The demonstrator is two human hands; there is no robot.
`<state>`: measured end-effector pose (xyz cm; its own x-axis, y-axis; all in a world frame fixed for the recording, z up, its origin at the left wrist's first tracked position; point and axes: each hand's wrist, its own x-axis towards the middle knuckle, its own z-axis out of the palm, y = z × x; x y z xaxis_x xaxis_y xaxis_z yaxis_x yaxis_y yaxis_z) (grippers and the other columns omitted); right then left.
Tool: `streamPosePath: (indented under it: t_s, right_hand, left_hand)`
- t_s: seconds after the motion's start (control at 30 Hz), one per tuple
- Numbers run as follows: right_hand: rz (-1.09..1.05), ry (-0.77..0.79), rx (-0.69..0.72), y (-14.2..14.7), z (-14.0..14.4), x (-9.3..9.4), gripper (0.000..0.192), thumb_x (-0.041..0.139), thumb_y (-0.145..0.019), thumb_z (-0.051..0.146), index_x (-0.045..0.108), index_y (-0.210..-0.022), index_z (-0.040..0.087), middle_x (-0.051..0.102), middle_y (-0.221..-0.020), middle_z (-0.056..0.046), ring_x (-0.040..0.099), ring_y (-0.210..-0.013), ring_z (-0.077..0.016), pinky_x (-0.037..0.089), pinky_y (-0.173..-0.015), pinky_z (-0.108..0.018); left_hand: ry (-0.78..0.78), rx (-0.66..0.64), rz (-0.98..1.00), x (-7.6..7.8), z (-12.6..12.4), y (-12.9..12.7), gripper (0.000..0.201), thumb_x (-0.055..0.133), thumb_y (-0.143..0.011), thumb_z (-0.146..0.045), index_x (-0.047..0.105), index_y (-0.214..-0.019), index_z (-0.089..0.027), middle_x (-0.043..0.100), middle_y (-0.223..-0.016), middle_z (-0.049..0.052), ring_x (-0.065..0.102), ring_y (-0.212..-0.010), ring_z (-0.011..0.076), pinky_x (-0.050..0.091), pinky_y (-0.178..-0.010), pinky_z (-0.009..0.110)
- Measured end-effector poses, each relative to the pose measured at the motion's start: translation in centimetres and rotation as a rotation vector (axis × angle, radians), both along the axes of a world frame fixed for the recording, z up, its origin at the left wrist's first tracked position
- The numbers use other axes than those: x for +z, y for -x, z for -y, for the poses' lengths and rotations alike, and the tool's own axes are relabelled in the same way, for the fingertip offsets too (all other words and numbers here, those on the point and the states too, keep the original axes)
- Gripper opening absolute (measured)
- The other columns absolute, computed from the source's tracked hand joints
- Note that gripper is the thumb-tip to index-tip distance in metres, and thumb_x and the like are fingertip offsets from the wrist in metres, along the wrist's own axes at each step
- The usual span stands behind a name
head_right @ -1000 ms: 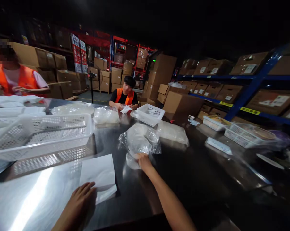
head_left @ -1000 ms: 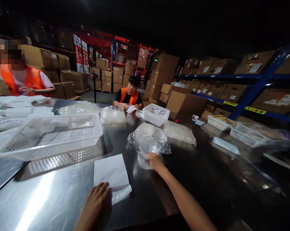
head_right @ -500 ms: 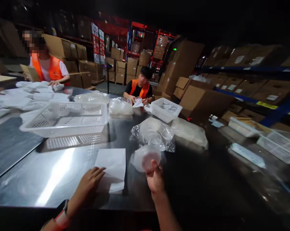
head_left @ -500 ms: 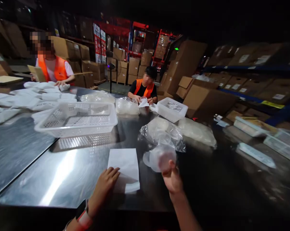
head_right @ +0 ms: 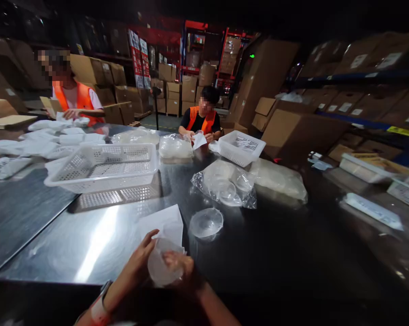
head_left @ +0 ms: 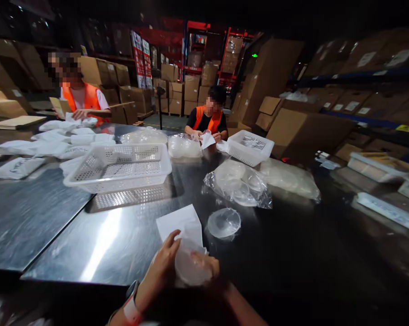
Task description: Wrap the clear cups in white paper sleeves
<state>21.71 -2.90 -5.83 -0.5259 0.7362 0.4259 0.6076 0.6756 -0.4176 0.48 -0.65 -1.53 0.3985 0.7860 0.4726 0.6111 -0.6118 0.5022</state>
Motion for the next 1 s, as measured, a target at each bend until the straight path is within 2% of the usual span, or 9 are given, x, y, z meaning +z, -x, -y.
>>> streamPosePath:
  t_s: [0.07,0.13,0.27,0.37,0.5,0.6,0.67,0.77,1.0]
  right_hand:
    - [-0.051,-0.132,0.167,-0.5,-1.0,1.8,0.032,0.049,-0.095,0.054,0.067,-0.093,0.028,0.078,-0.096,-0.004,0.073,-0.098,-0.0237,0.056,-0.096,-0.041]
    - [-0.032,-0.275,0.232,-0.8,-1.9,3.8,0.033,0.040,-0.103,0.040,0.066,-0.092,0.023,0.077,-0.095,-0.007,0.072,-0.099,-0.0198,0.055,-0.092,-0.038]
    - [0.206,-0.565,0.069,0.1,-3.2,6.7,0.030,0.040,-0.101,0.010,0.062,-0.082,0.017,0.069,-0.073,-0.004,0.066,-0.072,-0.0155,0.047,-0.068,-0.029]
    - [0.336,-0.719,-0.050,1.1,-3.8,7.5,0.027,0.043,-0.097,0.004,0.064,-0.086,0.017,0.060,-0.059,0.000,0.055,-0.055,-0.0159,0.040,-0.059,-0.030]
    - [0.352,-0.375,-0.005,1.4,-4.4,8.1,0.019,0.049,-0.097,0.010,0.066,-0.093,0.017,0.068,-0.072,-0.005,0.061,-0.063,-0.0182,0.044,-0.062,-0.030]
    - [0.295,-0.169,-0.014,1.0,-4.5,8.2,0.006,0.060,-0.094,0.018,0.066,-0.096,0.016,0.072,-0.084,-0.007,0.067,-0.073,-0.0200,0.050,-0.067,-0.029]
    - [0.255,-0.099,-0.046,0.7,-4.6,8.0,0.008,0.067,-0.090,0.022,0.066,-0.095,0.016,0.073,-0.085,-0.007,0.069,-0.075,-0.0210,0.053,-0.067,-0.028]
    - [0.216,-0.015,-0.091,0.5,-4.5,7.5,0.012,0.069,-0.088,0.024,0.066,-0.096,0.015,0.073,-0.087,-0.008,0.071,-0.079,-0.0234,0.057,-0.070,-0.031]
    - [0.326,0.030,-0.108,1.6,-4.5,9.1,0.042,0.056,-0.092,0.011,0.063,-0.132,0.021,0.072,-0.102,-0.011,0.071,-0.090,-0.0260,0.059,-0.081,-0.036]
  left_hand:
    - [-0.047,-0.059,0.017,-0.5,-0.3,-0.1,0.036,0.048,-0.080,-0.003,0.070,-0.100,-0.021,0.072,-0.098,0.007,0.062,-0.125,0.0267,0.061,-0.096,0.038]
    - [-0.055,-0.074,0.026,-0.9,-0.2,-0.3,0.046,0.045,-0.075,0.000,0.070,-0.106,-0.023,0.073,-0.102,0.007,0.061,-0.126,0.0252,0.061,-0.096,0.036]
    - [0.002,0.030,0.022,-1.3,0.8,-1.2,0.078,0.034,-0.065,0.008,0.061,-0.131,-0.023,0.061,-0.140,0.008,0.056,-0.133,0.0196,0.058,-0.101,0.032]
    - [-0.032,0.117,0.009,-0.5,1.1,-1.9,0.073,0.034,-0.071,0.009,0.060,-0.133,-0.020,0.056,-0.147,0.011,0.056,-0.134,0.0204,0.054,-0.106,0.035]
    - [-0.088,0.234,0.031,2.0,-0.1,-1.9,0.055,0.039,-0.081,0.001,0.065,-0.124,-0.020,0.063,-0.136,0.012,0.062,-0.124,0.0252,0.057,-0.100,0.042]
    - [-0.012,0.292,0.221,3.5,-1.3,-1.5,0.042,0.049,-0.085,-0.018,0.060,-0.126,-0.018,0.061,-0.136,0.017,0.066,-0.116,0.0290,0.059,-0.092,0.048]
    - [0.139,0.335,0.357,3.7,-1.8,-1.4,0.041,0.053,-0.084,-0.033,0.057,-0.120,-0.015,0.067,-0.121,0.018,0.072,-0.096,0.0272,0.062,-0.077,0.043]
    - [0.325,0.336,0.384,3.6,-1.9,-1.6,0.026,0.048,-0.083,-0.036,0.061,-0.097,-0.018,0.070,-0.076,0.004,0.067,-0.058,0.0200,0.054,-0.055,0.032]
    - [0.251,0.280,0.374,3.9,-0.7,-2.5,0.020,0.044,-0.087,-0.032,0.049,-0.070,-0.025,0.062,-0.061,0.001,0.057,-0.054,0.0180,0.042,-0.054,0.029]
